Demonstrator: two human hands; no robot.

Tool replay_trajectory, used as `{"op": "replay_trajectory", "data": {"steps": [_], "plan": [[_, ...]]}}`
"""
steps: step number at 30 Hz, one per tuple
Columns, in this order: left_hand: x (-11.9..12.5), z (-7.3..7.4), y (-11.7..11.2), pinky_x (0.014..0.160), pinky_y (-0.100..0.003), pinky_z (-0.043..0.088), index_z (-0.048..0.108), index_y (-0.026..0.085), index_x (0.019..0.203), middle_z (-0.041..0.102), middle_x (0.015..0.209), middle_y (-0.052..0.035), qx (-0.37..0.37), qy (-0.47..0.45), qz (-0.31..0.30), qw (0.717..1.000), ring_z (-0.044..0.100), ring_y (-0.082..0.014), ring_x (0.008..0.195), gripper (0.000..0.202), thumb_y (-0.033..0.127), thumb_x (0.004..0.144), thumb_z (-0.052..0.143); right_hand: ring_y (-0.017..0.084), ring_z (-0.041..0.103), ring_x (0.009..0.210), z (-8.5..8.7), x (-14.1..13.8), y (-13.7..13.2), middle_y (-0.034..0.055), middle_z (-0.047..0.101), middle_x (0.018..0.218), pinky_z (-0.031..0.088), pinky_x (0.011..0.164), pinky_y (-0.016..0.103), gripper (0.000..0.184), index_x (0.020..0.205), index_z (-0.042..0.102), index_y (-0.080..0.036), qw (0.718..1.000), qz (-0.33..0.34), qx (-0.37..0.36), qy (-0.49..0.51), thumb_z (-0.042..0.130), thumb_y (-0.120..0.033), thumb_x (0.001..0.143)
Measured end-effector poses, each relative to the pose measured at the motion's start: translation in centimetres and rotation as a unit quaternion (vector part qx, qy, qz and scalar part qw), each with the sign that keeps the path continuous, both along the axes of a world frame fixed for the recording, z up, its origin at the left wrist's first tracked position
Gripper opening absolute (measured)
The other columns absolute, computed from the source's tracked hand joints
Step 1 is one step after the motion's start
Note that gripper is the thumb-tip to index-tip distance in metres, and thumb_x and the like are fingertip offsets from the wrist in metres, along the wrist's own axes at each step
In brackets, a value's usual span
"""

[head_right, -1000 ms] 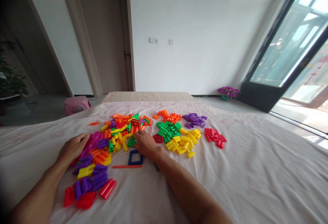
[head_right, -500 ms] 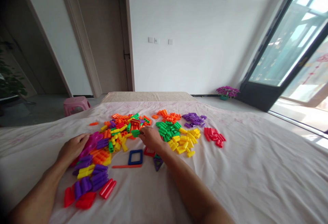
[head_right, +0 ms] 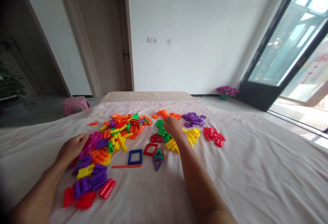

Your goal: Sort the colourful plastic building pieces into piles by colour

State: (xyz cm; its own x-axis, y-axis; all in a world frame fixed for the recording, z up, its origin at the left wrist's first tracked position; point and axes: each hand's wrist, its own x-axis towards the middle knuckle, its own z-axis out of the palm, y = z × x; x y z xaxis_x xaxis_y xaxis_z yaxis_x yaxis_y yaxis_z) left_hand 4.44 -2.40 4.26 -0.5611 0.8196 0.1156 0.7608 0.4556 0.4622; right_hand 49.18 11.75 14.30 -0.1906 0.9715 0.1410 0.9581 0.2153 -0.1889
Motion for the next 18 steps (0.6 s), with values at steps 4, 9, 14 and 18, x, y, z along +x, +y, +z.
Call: {"op": "replay_trajectory", "data": {"steps": [4, 9, 14, 18], "plan": [[-0.3, -0.3, 0.2, 0.082, -0.032, 0.050, 0.081, 0.027, 0.124, 0.079, 0.128, -0.0084, 0.010, -0.001, -0.002, 1.000, 0.073, -0.0295, 0.106, 0.052, 0.052, 0.102, 0.041, 0.023, 0.071, 0.104, -0.3, -0.8, -0.3, 0.0089, 0.078, 0.115, 0.040, 0.073, 0.027, 0.024, 0.112, 0.078, -0.020, 0.999, 0.027, 0.034, 0.024, 0.058, -0.025, 0.098], [-0.3, -0.4, 0.2, 0.081, -0.032, 0.050, 0.082, 0.028, 0.122, 0.080, 0.126, -0.0087, 0.013, 0.001, 0.000, 1.000, 0.073, -0.0303, 0.106, 0.052, 0.052, 0.102, 0.041, 0.023, 0.069, 0.117, -1.5, -3.5, -1.6, 0.0082, 0.077, 0.124, 0.047, 0.093, 0.028, 0.028, 0.119, 0.078, -0.020, 0.985, 0.147, 0.034, 0.087, 0.058, -0.020, 0.099], [-0.2, -0.3, 0.1, 0.080, -0.033, 0.050, 0.081, 0.028, 0.123, 0.080, 0.126, -0.0082, 0.004, 0.007, 0.005, 1.000, 0.073, -0.0304, 0.106, 0.052, 0.053, 0.102, 0.040, 0.025, 0.066, 0.126, -3.7, -5.3, -2.6, 0.0113, 0.072, 0.136, 0.048, 0.108, 0.034, 0.038, 0.131, 0.072, -0.018, 0.958, 0.272, -0.004, 0.090, 0.065, -0.015, 0.094], [-0.1, -0.3, 0.2, 0.082, -0.033, 0.050, 0.081, 0.030, 0.124, 0.079, 0.127, -0.0074, -0.003, 0.004, 0.004, 1.000, 0.072, -0.0309, 0.109, 0.052, 0.053, 0.102, 0.039, 0.028, 0.064, 0.131, -5.1, -5.8, -2.9, 0.0155, 0.067, 0.144, 0.049, 0.112, 0.038, 0.051, 0.141, 0.067, -0.015, 0.945, 0.317, -0.037, 0.063, 0.070, -0.015, 0.090]]}}
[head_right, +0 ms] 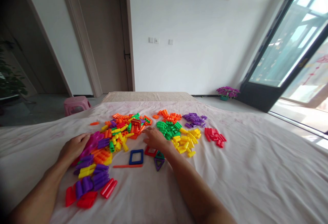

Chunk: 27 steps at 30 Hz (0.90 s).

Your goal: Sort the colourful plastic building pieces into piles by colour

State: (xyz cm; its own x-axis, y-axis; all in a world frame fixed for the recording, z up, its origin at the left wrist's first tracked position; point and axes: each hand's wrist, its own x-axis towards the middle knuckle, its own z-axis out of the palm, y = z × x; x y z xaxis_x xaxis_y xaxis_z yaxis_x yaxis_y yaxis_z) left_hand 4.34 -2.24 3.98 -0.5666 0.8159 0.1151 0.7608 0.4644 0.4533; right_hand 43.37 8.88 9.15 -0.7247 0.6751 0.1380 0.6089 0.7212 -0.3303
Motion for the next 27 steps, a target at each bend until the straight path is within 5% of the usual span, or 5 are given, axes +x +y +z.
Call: {"op": "replay_trajectory", "data": {"steps": [8, 14, 21, 27], "plan": [[0.0, 0.0, 0.0, 0.086, -0.034, 0.051, 0.081, 0.029, 0.124, 0.078, 0.131, -0.0073, 0.007, -0.003, -0.001, 1.000, 0.071, -0.0318, 0.114, 0.052, 0.052, 0.102, 0.040, 0.031, 0.061, 0.135, 0.0, -0.8, -0.8, 0.0148, 0.066, 0.146, 0.047, 0.116, 0.045, 0.056, 0.148, 0.062, -0.018, 0.999, 0.013, 0.027, -0.015, 0.071, -0.022, 0.093], [-0.1, -0.2, 0.1, 0.084, -0.034, 0.050, 0.080, 0.028, 0.125, 0.078, 0.129, -0.0086, 0.004, -0.002, -0.001, 1.000, 0.072, -0.0321, 0.111, 0.054, 0.054, 0.102, 0.039, 0.029, 0.056, 0.143, -0.2, -1.7, -2.1, 0.0107, 0.059, 0.156, 0.044, 0.121, 0.046, 0.061, 0.154, 0.058, -0.027, 0.992, 0.119, 0.010, 0.038, 0.071, -0.023, 0.095], [-0.1, -0.2, -0.1, 0.081, -0.033, 0.050, 0.081, 0.031, 0.122, 0.080, 0.126, -0.0074, 0.013, -0.001, -0.002, 1.000, 0.072, -0.0311, 0.107, 0.050, 0.053, 0.101, 0.042, 0.028, 0.061, 0.137, -1.0, -2.2, -2.5, 0.0143, 0.062, 0.151, 0.049, 0.117, 0.043, 0.038, 0.135, 0.073, -0.019, 0.992, 0.127, 0.019, 0.009, 0.063, -0.022, 0.099], [-0.2, -0.2, 0.0, 0.083, -0.033, 0.050, 0.081, 0.029, 0.126, 0.078, 0.129, -0.0092, 0.009, -0.002, 0.002, 1.000, 0.072, -0.0313, 0.108, 0.052, 0.052, 0.101, 0.042, 0.026, 0.066, 0.124, -0.5, -2.2, -2.7, 0.0132, 0.067, 0.135, 0.055, 0.106, 0.037, 0.036, 0.130, 0.073, -0.019, 0.993, 0.116, 0.021, 0.012, 0.064, -0.018, 0.095]]}}
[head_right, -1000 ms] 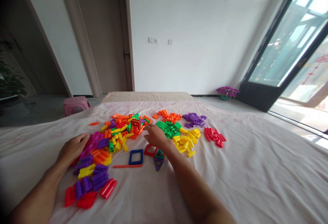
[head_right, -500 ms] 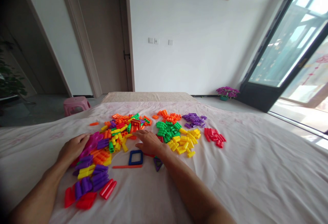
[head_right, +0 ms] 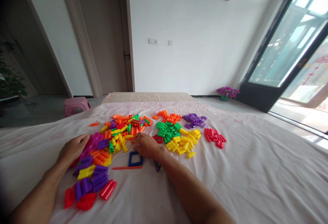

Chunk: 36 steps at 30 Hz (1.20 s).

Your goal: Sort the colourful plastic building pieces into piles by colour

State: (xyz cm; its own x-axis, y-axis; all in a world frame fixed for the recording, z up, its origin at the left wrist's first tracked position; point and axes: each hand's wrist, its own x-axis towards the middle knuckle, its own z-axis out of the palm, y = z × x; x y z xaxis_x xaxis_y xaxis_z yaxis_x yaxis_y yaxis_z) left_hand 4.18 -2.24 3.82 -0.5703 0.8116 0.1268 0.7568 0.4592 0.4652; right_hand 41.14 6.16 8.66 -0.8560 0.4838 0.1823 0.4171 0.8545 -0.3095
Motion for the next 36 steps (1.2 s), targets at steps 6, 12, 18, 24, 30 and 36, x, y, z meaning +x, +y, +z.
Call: {"op": "replay_trajectory", "data": {"steps": [6, 12, 18, 24, 30, 36], "plan": [[0.10, 0.22, -0.06, 0.079, -0.033, 0.050, 0.081, 0.029, 0.125, 0.079, 0.127, -0.0090, 0.001, 0.001, 0.000, 1.000, 0.073, -0.0308, 0.104, 0.052, 0.053, 0.100, 0.043, 0.025, 0.065, 0.119, 0.35, -0.05, -0.38, 0.0118, 0.066, 0.130, 0.053, 0.101, 0.034, 0.039, 0.134, 0.066, -0.018, 0.999, -0.046, -0.012, -0.008, 0.065, -0.019, 0.095], [0.30, 0.39, -0.06, 0.079, -0.034, 0.051, 0.081, 0.028, 0.126, 0.080, 0.126, -0.0104, -0.001, 0.002, 0.005, 1.000, 0.073, -0.0325, 0.105, 0.053, 0.053, 0.100, 0.042, 0.025, 0.063, 0.122, 0.46, -0.14, -0.55, 0.0125, 0.064, 0.130, 0.052, 0.100, 0.034, 0.033, 0.129, 0.067, -0.018, 0.997, -0.067, -0.013, -0.024, 0.063, -0.017, 0.096], [0.30, 0.29, -0.01, 0.080, -0.034, 0.052, 0.081, 0.028, 0.125, 0.079, 0.126, -0.0107, 0.000, 0.003, 0.003, 1.000, 0.073, -0.0317, 0.104, 0.052, 0.053, 0.100, 0.042, 0.026, 0.061, 0.124, 0.26, -0.09, -0.54, 0.0111, 0.064, 0.129, 0.052, 0.101, 0.035, 0.030, 0.125, 0.067, -0.021, 0.997, -0.078, -0.007, -0.017, 0.063, -0.018, 0.096], [0.30, 0.38, -0.05, 0.082, -0.033, 0.051, 0.080, 0.027, 0.127, 0.079, 0.129, -0.0097, -0.005, 0.001, 0.006, 1.000, 0.073, -0.0313, 0.108, 0.052, 0.052, 0.101, 0.042, 0.025, 0.062, 0.125, -0.14, -0.13, -0.38, 0.0121, 0.063, 0.130, 0.052, 0.100, 0.032, 0.025, 0.120, 0.068, -0.018, 0.996, -0.082, 0.000, -0.015, 0.061, -0.016, 0.096], [0.30, 0.37, -0.09, 0.081, -0.033, 0.051, 0.080, 0.028, 0.126, 0.078, 0.130, -0.0093, -0.005, -0.001, 0.001, 1.000, 0.073, -0.0307, 0.107, 0.053, 0.053, 0.101, 0.041, 0.024, 0.061, 0.125, -0.21, -0.11, -0.43, 0.0116, 0.063, 0.131, 0.052, 0.100, 0.032, 0.027, 0.119, 0.067, -0.019, 0.997, -0.077, 0.004, -0.012, 0.057, -0.012, 0.095], [0.28, 0.23, -0.05, 0.080, -0.033, 0.051, 0.082, 0.028, 0.121, 0.080, 0.126, -0.0090, 0.015, 0.003, 0.002, 1.000, 0.073, -0.0320, 0.107, 0.049, 0.052, 0.098, 0.045, 0.024, 0.062, 0.122, -0.06, -0.22, -0.60, 0.0118, 0.064, 0.130, 0.053, 0.097, 0.032, 0.024, 0.117, 0.066, -0.019, 0.996, -0.088, 0.014, -0.031, 0.058, -0.013, 0.095]]}}
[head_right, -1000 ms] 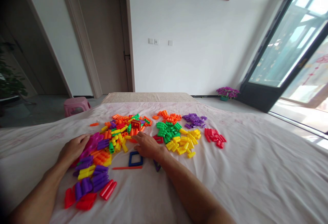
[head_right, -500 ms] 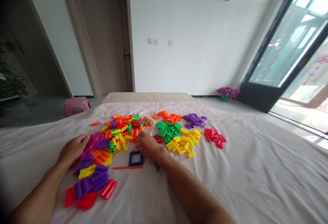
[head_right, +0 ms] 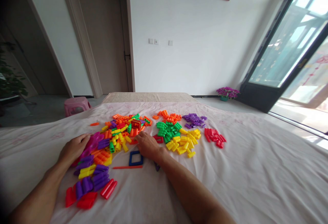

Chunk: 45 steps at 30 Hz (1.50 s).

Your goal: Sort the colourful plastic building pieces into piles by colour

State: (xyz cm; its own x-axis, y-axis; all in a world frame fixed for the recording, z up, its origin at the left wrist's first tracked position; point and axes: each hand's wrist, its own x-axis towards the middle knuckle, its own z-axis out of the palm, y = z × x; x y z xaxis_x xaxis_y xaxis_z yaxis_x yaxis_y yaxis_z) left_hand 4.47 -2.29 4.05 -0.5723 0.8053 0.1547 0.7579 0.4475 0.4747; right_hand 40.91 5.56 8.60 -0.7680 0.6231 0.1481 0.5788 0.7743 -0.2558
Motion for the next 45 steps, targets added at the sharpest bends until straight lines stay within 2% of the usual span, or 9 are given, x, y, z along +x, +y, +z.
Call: {"op": "replay_trajectory", "data": {"steps": [9, 16, 21, 26, 32, 38, 45], "plan": [[-0.1, 0.0, 0.0, 0.080, -0.032, 0.051, 0.081, 0.029, 0.123, 0.079, 0.127, -0.0090, -0.012, -0.001, -0.003, 1.000, 0.073, -0.0305, 0.106, 0.051, 0.052, 0.100, 0.043, 0.024, 0.064, 0.118, 0.0, -0.1, -0.1, 0.0107, 0.069, 0.124, 0.052, 0.094, 0.032, 0.016, 0.116, 0.066, -0.020, 1.000, -0.014, 0.019, -0.018, 0.062, -0.024, 0.101], [-0.2, -0.2, 0.1, 0.081, -0.033, 0.051, 0.080, 0.028, 0.126, 0.079, 0.129, -0.0095, -0.011, 0.001, -0.003, 1.000, 0.072, -0.0313, 0.107, 0.053, 0.053, 0.101, 0.042, 0.025, 0.065, 0.115, 0.2, -0.2, -0.3, 0.0083, 0.072, 0.120, 0.051, 0.090, 0.033, 0.023, 0.115, 0.067, -0.022, 0.999, -0.035, 0.016, -0.023, 0.071, -0.039, 0.099], [-0.2, -0.2, 0.0, 0.082, -0.033, 0.052, 0.081, 0.027, 0.125, 0.078, 0.130, -0.0097, -0.008, 0.002, -0.001, 1.000, 0.072, -0.0314, 0.108, 0.052, 0.053, 0.100, 0.043, 0.025, 0.066, 0.113, 0.3, -0.2, -0.5, 0.0083, 0.073, 0.119, 0.050, 0.087, 0.032, 0.021, 0.115, 0.068, -0.022, 0.999, -0.039, 0.020, -0.020, 0.069, -0.036, 0.100], [0.0, 0.0, 0.0, 0.081, -0.033, 0.052, 0.081, 0.028, 0.125, 0.079, 0.128, -0.0098, -0.017, -0.001, 0.005, 1.000, 0.073, -0.0313, 0.106, 0.052, 0.053, 0.100, 0.042, 0.023, 0.067, 0.110, 0.2, -0.2, -0.5, 0.0078, 0.074, 0.117, 0.049, 0.087, 0.030, 0.016, 0.112, 0.068, -0.022, 0.999, -0.037, 0.015, -0.006, 0.065, -0.028, 0.098], [0.0, 0.0, 0.0, 0.084, -0.034, 0.052, 0.081, 0.027, 0.124, 0.078, 0.129, -0.0098, -0.010, 0.003, 0.001, 1.000, 0.072, -0.0320, 0.108, 0.051, 0.052, 0.100, 0.044, 0.025, 0.068, 0.110, 0.0, -0.3, -0.6, 0.0091, 0.073, 0.118, 0.049, 0.086, 0.032, 0.023, 0.114, 0.069, -0.022, 0.997, -0.072, 0.021, -0.009, 0.061, -0.022, 0.092], [-0.2, -0.2, 0.1, 0.082, -0.033, 0.051, 0.081, 0.027, 0.125, 0.079, 0.129, -0.0091, -0.013, 0.005, -0.005, 1.000, 0.072, -0.0313, 0.109, 0.053, 0.052, 0.101, 0.041, 0.027, 0.066, 0.115, 0.0, -0.4, -0.8, 0.0109, 0.071, 0.123, 0.050, 0.091, 0.034, 0.034, 0.124, 0.065, -0.020, 0.993, -0.109, 0.035, -0.029, 0.058, -0.021, 0.091], [-0.4, -0.5, 0.3, 0.083, -0.035, 0.051, 0.080, 0.028, 0.127, 0.078, 0.130, -0.0095, -0.017, 0.001, -0.005, 1.000, 0.072, -0.0324, 0.109, 0.054, 0.052, 0.101, 0.039, 0.026, 0.064, 0.117, 0.2, -0.5, -1.1, 0.0103, 0.070, 0.125, 0.051, 0.092, 0.035, 0.031, 0.125, 0.065, -0.022, 0.992, -0.105, 0.047, -0.051, 0.056, -0.023, 0.095]]}}
